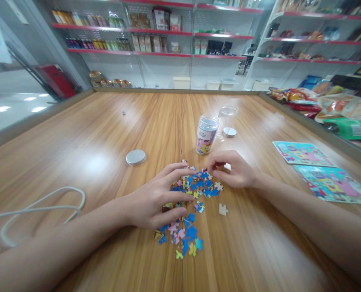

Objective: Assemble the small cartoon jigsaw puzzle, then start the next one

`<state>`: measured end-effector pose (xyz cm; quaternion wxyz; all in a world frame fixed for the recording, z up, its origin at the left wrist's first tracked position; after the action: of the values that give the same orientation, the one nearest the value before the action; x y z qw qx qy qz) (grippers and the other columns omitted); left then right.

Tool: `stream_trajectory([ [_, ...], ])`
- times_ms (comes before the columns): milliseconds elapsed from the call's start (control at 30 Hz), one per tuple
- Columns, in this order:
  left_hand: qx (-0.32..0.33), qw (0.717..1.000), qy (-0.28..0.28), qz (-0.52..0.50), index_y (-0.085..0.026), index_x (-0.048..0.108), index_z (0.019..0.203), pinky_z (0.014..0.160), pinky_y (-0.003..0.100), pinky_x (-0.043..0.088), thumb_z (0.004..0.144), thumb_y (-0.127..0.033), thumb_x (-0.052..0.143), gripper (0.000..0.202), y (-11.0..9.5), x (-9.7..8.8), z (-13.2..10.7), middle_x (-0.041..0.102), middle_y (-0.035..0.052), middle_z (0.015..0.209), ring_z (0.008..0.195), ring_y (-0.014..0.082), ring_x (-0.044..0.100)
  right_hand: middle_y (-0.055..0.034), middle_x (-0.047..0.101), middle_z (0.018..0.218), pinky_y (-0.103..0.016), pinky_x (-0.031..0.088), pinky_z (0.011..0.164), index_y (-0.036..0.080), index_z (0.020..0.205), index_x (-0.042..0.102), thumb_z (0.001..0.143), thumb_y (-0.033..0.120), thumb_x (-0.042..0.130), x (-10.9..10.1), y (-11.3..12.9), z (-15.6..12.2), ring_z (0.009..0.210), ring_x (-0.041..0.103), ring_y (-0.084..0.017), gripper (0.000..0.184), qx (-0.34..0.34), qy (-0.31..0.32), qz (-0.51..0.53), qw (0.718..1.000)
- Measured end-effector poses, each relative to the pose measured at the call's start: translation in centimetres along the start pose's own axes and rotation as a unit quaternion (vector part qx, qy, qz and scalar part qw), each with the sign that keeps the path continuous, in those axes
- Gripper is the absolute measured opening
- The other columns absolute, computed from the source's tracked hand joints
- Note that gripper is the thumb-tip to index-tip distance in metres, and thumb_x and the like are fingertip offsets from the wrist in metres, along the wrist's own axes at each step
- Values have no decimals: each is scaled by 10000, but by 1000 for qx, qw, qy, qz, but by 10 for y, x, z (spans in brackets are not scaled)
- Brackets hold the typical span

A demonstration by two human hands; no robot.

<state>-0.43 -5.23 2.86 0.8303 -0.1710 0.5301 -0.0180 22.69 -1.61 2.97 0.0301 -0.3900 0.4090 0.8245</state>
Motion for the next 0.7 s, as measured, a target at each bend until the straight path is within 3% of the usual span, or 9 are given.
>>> stream_trajectory([
  [133, 6, 1000, 19, 4, -216, 690, 1203, 1213, 605, 307, 904, -267, 647, 306, -1, 2, 1, 392, 133, 1560, 1481, 356, 294, 0, 620, 780, -232, 448, 597, 140, 950, 628, 797, 271, 729, -1, -6, -1, 671, 544, -112, 225, 73, 181, 59, 979],
  [233, -19, 997, 76, 6, -227, 568, 1382, 1234, 587, 276, 933, -404, 617, 485, 0, 6, 1, 322, 121, 1620, 1515, 351, 252, -12, 635, 810, -243, 470, 647, 134, 949, 646, 746, 293, 793, -8, -4, -1, 721, 562, -125, 297, 106, 244, 38, 963],
  [333, -47, 989, 142, 18, -235, 327, 1560, 1244, 601, 229, 947, -547, 553, 724, 2, 11, 0, 238, 100, 1660, 1540, 351, 204, -18, 661, 801, -242, 458, 635, 139, 935, 688, 761, 261, 773, -13, -1, -1, 702, 578, -129, 229, 147, 262, -28, 954],
  [400, -59, 983, 174, 30, -248, 234, 1594, 1252, 610, 183, 959, -592, 502, 770, 3, 14, 0, 183, 75, 1675, 1551, 345, 164, -22, 679, 791, -245, 446, 626, 148, 914, 711, 779, 244, 751, -15, 3, -1, 685, 591, -132, 170, 159, 264, -77, 948],
  [700, -74, 975, 203, 57, -311, 155, 1607, 1260, 619, 104, 974, -646, 412, 761, 3, 15, 0, 69, 4, 1685, 1566, 328, 65, -42, 699, 830, -257, 404, 621, 173, 867, 694, 774, 254, 704, -13, 13, -6, 701, 592, -152, 124, 155, 291, -184, 926],
])
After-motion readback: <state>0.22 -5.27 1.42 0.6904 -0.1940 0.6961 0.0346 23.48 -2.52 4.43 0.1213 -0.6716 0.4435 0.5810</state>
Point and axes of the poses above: each hand's wrist, its own z-axis towards the middle knuckle, its own x-axis out of the palm, y = z × x, the point moved 4 cm from there along z, towards the middle knuckle
